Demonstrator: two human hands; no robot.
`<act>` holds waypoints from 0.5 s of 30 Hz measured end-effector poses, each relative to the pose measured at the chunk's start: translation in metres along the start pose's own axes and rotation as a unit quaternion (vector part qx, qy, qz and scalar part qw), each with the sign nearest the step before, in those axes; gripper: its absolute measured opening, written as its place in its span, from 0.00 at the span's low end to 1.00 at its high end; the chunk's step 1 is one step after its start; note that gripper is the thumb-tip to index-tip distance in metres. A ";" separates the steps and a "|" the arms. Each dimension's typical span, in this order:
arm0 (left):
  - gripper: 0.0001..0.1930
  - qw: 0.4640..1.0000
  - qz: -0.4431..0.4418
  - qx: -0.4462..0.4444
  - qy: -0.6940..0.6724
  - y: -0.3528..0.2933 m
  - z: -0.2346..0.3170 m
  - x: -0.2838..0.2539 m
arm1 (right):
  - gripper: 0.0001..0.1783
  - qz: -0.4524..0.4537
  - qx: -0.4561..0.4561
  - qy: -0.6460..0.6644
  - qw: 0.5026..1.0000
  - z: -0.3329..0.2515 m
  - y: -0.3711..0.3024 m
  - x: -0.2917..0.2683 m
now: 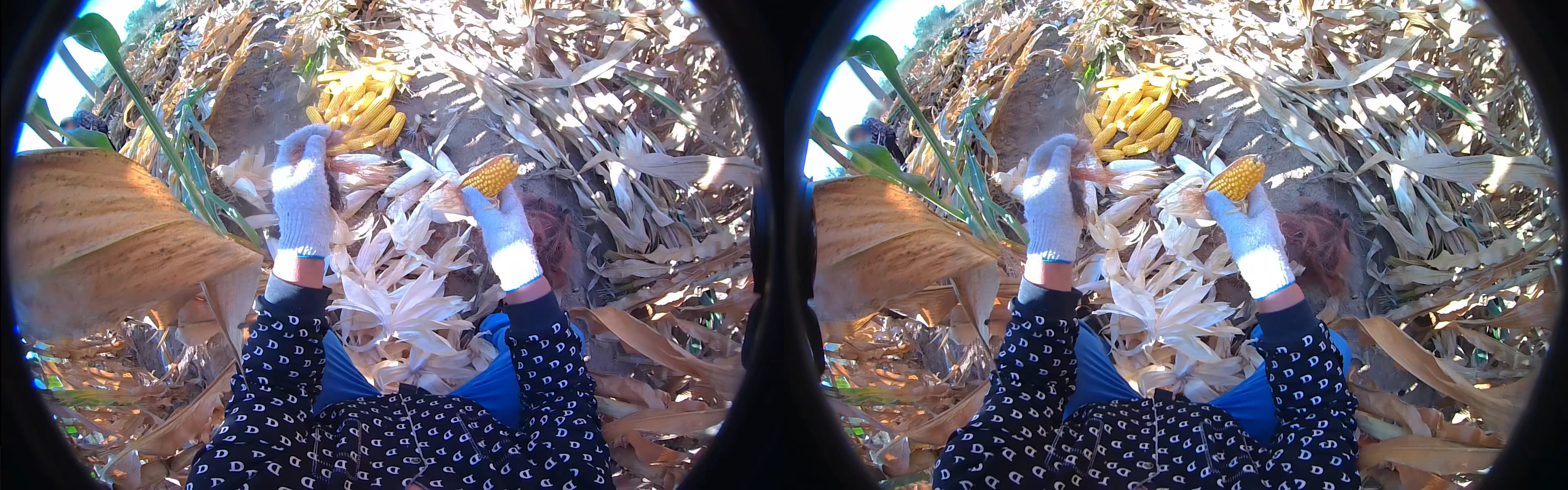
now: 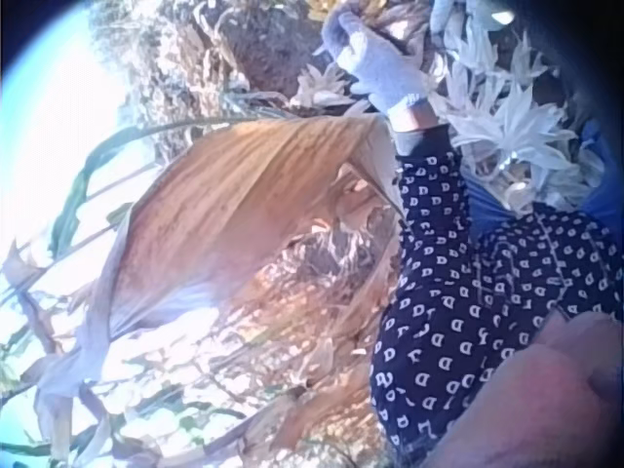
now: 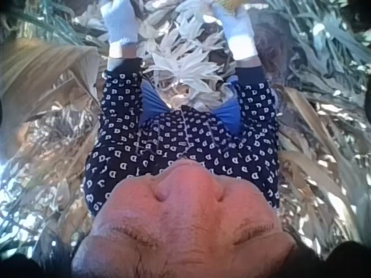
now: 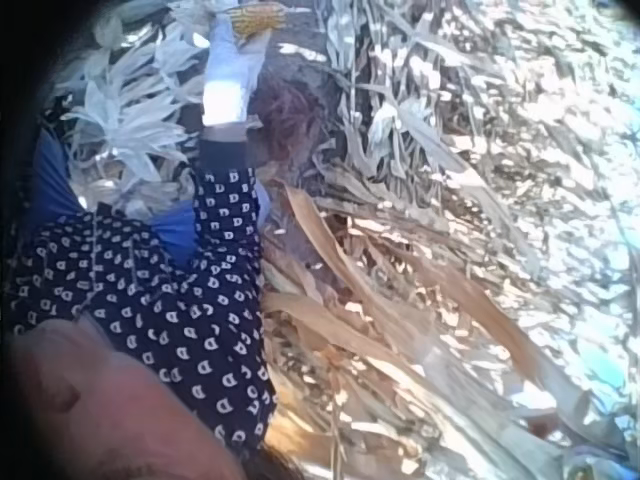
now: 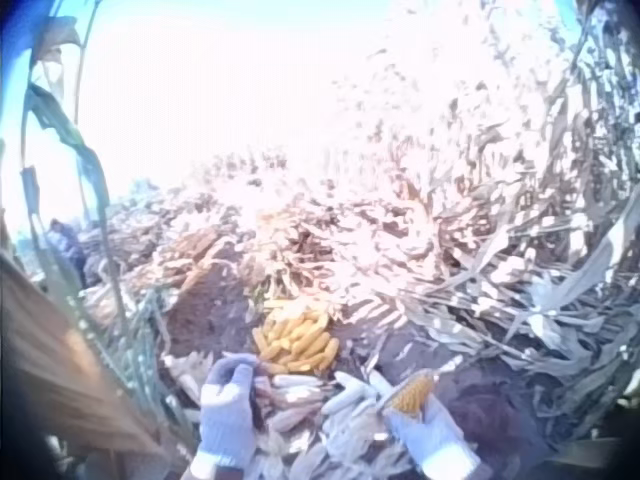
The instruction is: The person sits on the ground in a cornfield and shucks corn cobs by hand, removing the husks and silk. Shucked cobs are placed in a pile nearby, and the discarded husks accumulate around the person.
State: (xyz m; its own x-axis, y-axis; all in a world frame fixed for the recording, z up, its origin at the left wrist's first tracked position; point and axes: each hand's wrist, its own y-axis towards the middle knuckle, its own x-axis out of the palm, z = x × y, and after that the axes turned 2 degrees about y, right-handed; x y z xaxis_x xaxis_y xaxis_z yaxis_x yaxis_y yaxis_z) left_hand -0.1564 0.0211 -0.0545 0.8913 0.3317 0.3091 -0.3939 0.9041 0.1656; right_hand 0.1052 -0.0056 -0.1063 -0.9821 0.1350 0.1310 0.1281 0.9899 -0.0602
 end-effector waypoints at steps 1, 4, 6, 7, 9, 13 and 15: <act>0.08 0.999 -0.023 0.032 0.030 -0.004 -0.001 0.002 | 0.27 -0.025 0.002 -0.051 0.998 0.000 -0.006 0.001; 0.09 0.978 -0.139 0.020 0.154 -0.017 -0.011 0.004 | 0.30 -0.110 0.057 -0.086 0.989 -0.014 -0.027 0.006; 0.12 0.963 -0.194 0.047 0.178 -0.029 -0.009 0.018 | 0.29 -0.180 0.092 -0.022 0.979 -0.015 -0.033 0.009; 0.16 0.956 -0.258 0.027 0.140 -0.035 -0.010 0.021 | 0.29 -0.219 0.087 -0.011 0.972 -0.022 -0.037 0.010; 0.24 0.916 -0.362 0.035 0.168 -0.041 -0.008 0.021 | 0.31 -0.270 0.115 -0.015 0.956 -0.030 -0.039 0.010; 0.29 0.868 -0.431 0.054 0.239 -0.049 -0.009 0.029 | 0.32 -0.347 0.114 -0.023 0.930 -0.025 -0.034 0.002; 0.24 0.877 -0.398 0.075 0.258 -0.056 -0.011 0.030 | 0.33 -0.343 0.115 -0.050 0.931 -0.028 -0.036 0.002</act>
State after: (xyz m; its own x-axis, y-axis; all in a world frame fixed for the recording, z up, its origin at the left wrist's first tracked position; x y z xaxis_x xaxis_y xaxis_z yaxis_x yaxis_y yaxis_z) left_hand -0.1053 -0.0168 -0.0645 0.8650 -0.2761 -0.4190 0.4088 0.8719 0.2694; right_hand 0.1029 -0.0401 -0.0759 -0.8316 -0.5412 0.1249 -0.5553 0.8050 -0.2088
